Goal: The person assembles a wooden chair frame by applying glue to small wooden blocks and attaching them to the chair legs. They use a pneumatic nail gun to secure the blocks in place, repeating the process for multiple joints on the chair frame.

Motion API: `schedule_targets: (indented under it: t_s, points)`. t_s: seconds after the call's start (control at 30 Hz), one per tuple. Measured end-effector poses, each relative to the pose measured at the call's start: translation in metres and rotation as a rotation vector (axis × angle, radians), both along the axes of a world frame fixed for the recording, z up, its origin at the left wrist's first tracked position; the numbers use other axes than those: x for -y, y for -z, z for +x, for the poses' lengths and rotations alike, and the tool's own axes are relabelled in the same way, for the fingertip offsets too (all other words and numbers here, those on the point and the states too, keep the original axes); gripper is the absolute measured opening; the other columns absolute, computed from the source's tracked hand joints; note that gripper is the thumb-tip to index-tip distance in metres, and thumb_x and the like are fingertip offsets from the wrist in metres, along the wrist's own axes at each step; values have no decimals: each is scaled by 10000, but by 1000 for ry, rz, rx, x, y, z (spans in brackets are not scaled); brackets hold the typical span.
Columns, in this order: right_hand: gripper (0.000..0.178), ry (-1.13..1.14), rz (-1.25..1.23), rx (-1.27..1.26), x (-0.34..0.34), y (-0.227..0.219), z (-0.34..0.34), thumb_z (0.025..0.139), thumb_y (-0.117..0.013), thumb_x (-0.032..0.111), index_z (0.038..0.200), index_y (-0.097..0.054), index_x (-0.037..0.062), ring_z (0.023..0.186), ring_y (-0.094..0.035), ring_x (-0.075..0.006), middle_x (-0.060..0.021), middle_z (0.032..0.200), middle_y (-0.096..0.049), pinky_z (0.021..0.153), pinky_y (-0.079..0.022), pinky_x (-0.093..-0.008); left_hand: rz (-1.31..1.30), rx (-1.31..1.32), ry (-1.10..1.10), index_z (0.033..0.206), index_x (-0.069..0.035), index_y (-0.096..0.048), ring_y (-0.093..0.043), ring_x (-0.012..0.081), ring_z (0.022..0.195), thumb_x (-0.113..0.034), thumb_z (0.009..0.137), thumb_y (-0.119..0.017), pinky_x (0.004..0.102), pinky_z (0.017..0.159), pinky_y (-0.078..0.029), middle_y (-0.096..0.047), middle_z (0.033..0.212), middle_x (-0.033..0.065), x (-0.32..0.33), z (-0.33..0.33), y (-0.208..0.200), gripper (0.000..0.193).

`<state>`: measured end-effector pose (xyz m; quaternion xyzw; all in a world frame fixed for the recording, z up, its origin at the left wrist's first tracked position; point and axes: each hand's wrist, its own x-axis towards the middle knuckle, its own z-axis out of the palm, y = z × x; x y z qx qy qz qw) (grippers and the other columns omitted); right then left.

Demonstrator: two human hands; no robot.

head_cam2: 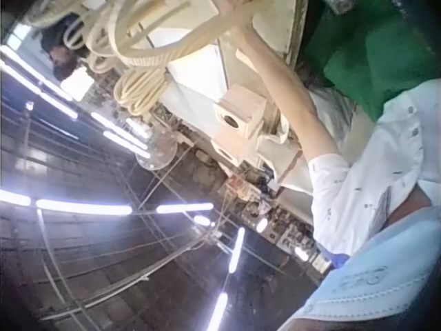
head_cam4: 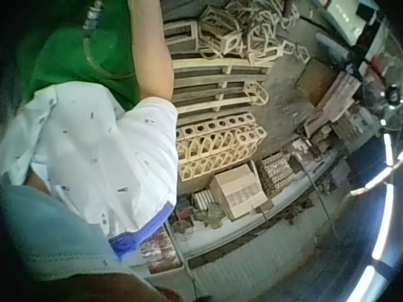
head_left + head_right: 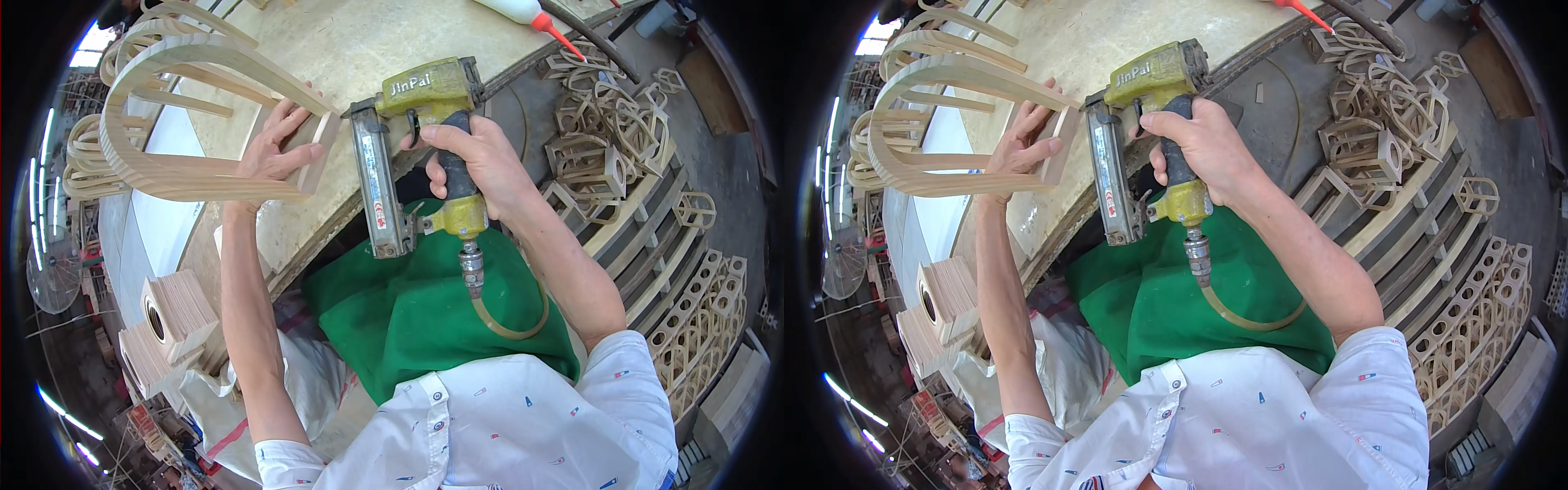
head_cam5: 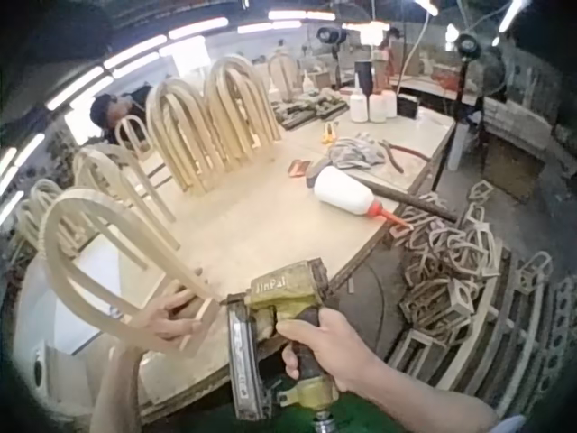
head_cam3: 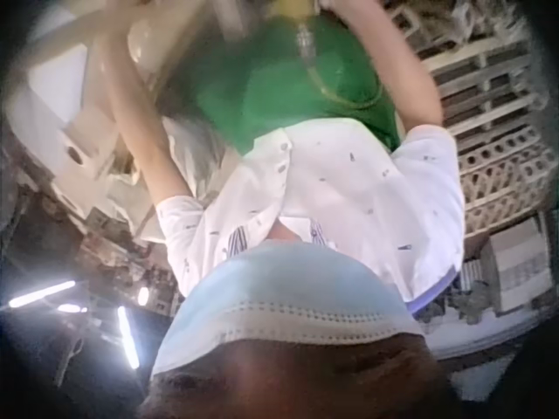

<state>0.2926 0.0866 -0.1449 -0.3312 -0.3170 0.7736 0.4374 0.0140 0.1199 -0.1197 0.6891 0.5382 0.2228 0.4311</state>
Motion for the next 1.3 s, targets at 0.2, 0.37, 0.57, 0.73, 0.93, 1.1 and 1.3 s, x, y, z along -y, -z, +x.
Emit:
schedule_targets:
  t_s: [0.2, 0.37, 0.57, 0.73, 0.93, 1.1, 1.3]
  points:
    - [209, -17, -8, 5, 0, 1, -1, 904, -581, 134, 993, -576, -55, 539, -557, -119, -112, 901, -641, 451, -481, -278, 9, -15, 6, 1417, -41, -446, -229, 260, 1440, -252, 714, -726, 379, 1175, -209, -248, 1556, 62, -1, -1, 1, 785]
    - [210, -19, 4, 6, 1, 0, -3, 902, -585, 136, 987, -578, -55, 539, -555, -116, -115, 897, -643, 452, -480, -273, 4, 1, 0, 1415, -40, -448, -234, 261, 1437, -250, 713, -723, 373, 1175, -210, -255, 1553, 61, -1, -3, 3, 783]
    - [206, 4, -1, 10, 0, 1, -3, 902, -586, 139, 974, -584, -54, 540, -553, -113, -109, 883, -638, 452, -481, -272, 10, -12, 2, 1413, -42, -453, -235, 259, 1437, -251, 711, -726, 372, 1173, -212, -261, 1549, 60, -4, -4, 4, 782]
    - [200, 4, -26, 4, 3, -2, -2, 905, -581, 135, 974, -584, -53, 538, -549, -114, -110, 891, -638, 447, -481, -275, 22, -37, 6, 1415, -39, -451, -236, 249, 1435, -260, 728, -717, 363, 1170, -208, -257, 1550, 55, 0, -4, 3, 769]
    - [264, -22, -25, 15, 2, 1, -4, 906, -583, 133, 1078, -545, -64, 557, -538, -99, -132, 959, -639, 463, -482, -256, 0, 59, -12, 1417, -48, -452, -243, 257, 1430, -310, 745, -712, 363, 1161, -215, -277, 1539, 65, -3, -6, 7, 766]
    - [285, -40, 50, 51, 2, -14, 6, 908, -584, 134, 1105, -531, -65, 559, -536, -99, -121, 969, -642, 474, -472, -252, 78, -106, 5, 1400, -59, -478, -287, 263, 1409, -330, 745, -709, 363, 1132, -269, -282, 1542, 80, -5, -17, 15, 746]
    - [269, 9, 304, 258, 6, -77, 34, 893, -630, 156, 1050, -592, -60, 490, -528, -103, -94, 815, -648, 448, -448, -256, 75, -130, 20, 1397, -66, -480, -315, 258, 1391, -380, 759, -699, 358, 1125, -272, -291, 1535, 77, -4, -9, 6, 744]
